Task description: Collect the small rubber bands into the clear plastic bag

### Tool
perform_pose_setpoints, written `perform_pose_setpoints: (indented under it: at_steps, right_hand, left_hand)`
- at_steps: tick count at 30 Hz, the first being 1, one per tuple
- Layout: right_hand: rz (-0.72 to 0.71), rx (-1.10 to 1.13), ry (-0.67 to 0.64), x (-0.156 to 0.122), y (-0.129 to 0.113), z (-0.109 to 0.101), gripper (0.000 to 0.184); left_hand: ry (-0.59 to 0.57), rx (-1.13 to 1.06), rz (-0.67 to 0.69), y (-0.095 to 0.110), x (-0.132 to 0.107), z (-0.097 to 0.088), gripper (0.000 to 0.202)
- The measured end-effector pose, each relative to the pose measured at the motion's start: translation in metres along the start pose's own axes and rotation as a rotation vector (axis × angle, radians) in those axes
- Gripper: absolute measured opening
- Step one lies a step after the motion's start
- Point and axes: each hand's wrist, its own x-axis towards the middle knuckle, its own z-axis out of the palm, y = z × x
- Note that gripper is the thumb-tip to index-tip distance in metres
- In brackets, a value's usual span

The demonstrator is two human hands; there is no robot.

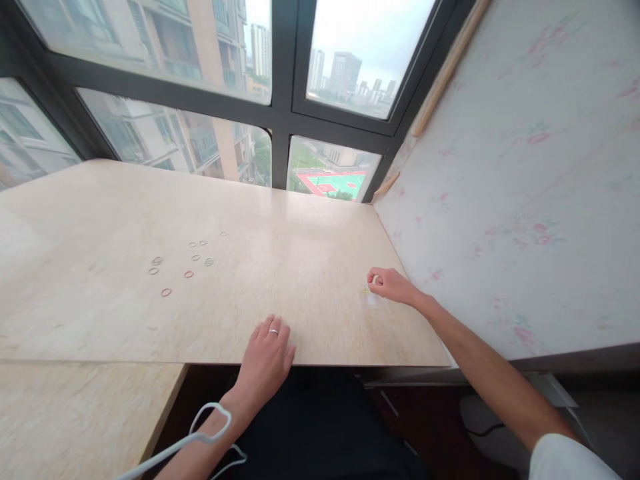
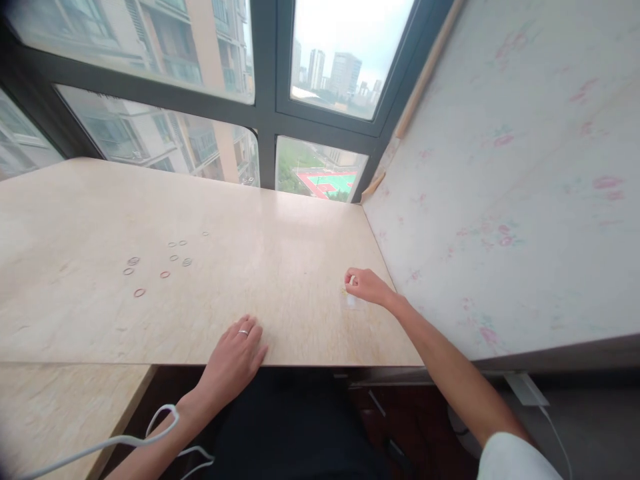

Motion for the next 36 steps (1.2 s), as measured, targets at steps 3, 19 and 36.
perform_pose_setpoints:
  at_steps: [3,19,36]
  right_hand:
    - [-0.003,-0.038,-0.031,-0.007,0.008,0.003,0.008]
    - [-0.067,0.113,0.072,-0.045,0.004,0.037,0.017]
    - [-0.255,-0.041,0.355,-0.071,0.004,0.131,0.032]
  left_hand:
    - [0.01,-0.002,-0.023,0.006,0.003,0.0,0.024]
    - [0.072,-0.461,-0.426,-0.004,0.025,-0.016,0.023]
    - [0.375,-0.271,-0.798,-0.174,0.083,-0.033,0.029]
